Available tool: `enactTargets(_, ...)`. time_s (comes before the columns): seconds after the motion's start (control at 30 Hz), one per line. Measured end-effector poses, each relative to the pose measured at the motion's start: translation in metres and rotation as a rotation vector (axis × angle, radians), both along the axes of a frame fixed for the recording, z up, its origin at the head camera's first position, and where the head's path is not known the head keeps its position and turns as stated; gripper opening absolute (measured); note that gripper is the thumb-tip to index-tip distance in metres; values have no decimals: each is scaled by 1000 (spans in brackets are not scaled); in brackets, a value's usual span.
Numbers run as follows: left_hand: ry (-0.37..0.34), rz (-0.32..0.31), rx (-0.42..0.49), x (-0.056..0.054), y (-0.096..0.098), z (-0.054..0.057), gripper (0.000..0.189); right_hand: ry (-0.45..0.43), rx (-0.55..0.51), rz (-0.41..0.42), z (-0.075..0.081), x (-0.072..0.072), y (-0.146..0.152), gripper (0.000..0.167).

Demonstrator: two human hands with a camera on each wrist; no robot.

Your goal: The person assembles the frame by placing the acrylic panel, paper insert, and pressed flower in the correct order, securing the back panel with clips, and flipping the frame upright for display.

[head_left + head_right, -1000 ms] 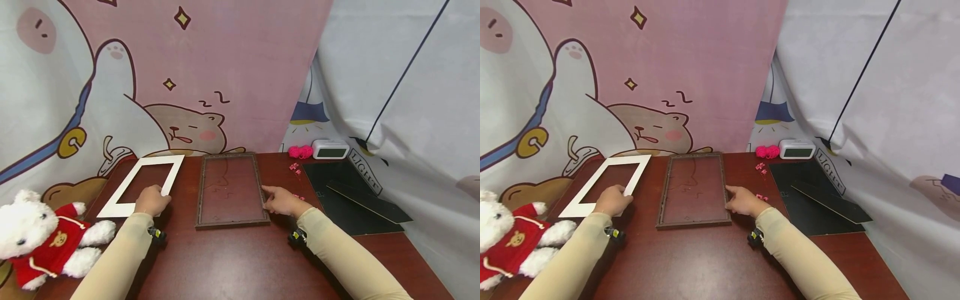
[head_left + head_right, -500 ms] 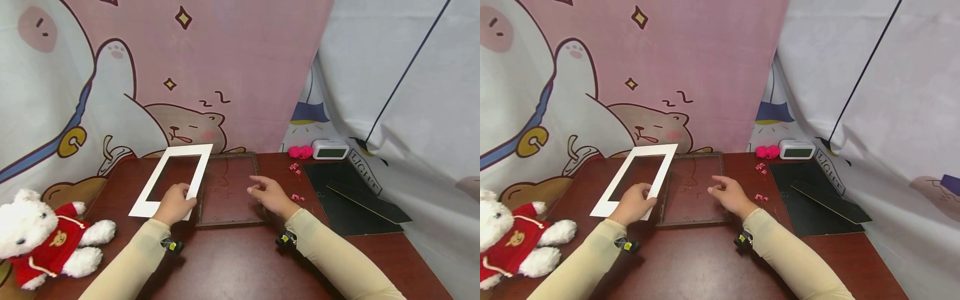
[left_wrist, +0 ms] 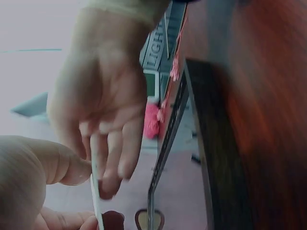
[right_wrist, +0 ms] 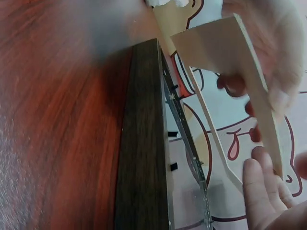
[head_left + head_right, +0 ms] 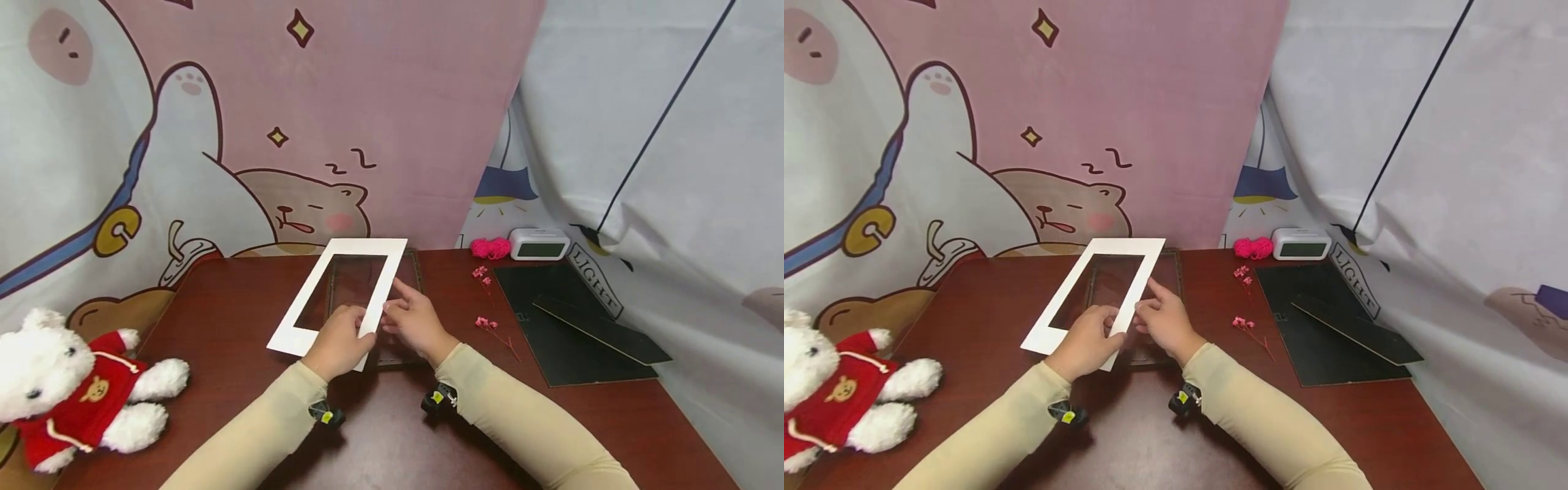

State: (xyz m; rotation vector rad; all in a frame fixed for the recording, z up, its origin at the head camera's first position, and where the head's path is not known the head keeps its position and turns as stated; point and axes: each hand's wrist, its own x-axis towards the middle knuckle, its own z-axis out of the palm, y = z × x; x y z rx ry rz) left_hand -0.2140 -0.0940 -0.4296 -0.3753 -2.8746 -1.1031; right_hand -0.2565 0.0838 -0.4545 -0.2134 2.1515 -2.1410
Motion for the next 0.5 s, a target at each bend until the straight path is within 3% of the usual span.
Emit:
enactTargets(0.27, -14, -66, -26, 2, 10, 0, 54, 44, 24, -100, -4, -4, 2, 75)
enactTargets(0.4, -12, -53, -25, -5, -5, 0, 61, 48, 110, -142, -5, -9, 15, 68)
enactTargets(0.5, 15, 9, 4, -16, -24, -5, 62, 23, 154, -157, -5, -15, 28, 63)
